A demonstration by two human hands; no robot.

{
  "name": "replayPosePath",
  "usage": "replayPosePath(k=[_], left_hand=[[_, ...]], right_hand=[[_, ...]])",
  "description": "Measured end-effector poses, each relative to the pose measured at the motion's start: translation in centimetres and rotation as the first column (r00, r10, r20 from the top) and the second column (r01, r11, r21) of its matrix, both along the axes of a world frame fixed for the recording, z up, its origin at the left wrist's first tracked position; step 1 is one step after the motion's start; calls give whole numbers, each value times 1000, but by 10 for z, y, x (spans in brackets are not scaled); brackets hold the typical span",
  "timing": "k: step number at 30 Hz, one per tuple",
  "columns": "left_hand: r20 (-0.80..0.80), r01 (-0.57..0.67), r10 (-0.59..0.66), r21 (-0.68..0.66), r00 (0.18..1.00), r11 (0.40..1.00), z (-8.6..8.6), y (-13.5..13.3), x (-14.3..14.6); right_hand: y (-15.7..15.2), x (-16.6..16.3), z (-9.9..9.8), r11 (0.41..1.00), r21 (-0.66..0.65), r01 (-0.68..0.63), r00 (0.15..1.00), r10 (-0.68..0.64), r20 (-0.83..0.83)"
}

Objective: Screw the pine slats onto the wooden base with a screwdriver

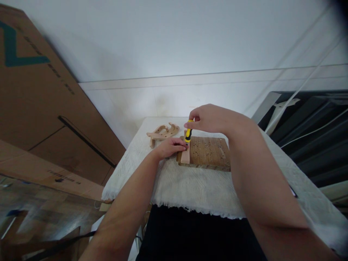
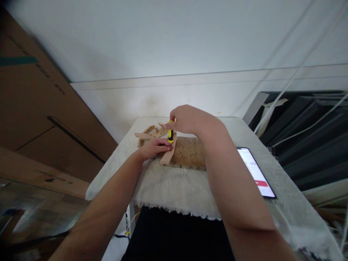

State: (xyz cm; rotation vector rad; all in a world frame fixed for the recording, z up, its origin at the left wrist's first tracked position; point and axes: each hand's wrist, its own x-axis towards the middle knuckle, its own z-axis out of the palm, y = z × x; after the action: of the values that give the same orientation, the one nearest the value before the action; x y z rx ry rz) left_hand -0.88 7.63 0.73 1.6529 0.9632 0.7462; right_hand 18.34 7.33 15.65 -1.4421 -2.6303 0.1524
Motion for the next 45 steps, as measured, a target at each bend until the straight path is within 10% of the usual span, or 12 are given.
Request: replayPosePath(k=[45], left_hand=[[3,6,-6,29,1000,1000,-2,1,-1]], right_hand=[[-6,0,5,998,14,55,998,-55,0]])
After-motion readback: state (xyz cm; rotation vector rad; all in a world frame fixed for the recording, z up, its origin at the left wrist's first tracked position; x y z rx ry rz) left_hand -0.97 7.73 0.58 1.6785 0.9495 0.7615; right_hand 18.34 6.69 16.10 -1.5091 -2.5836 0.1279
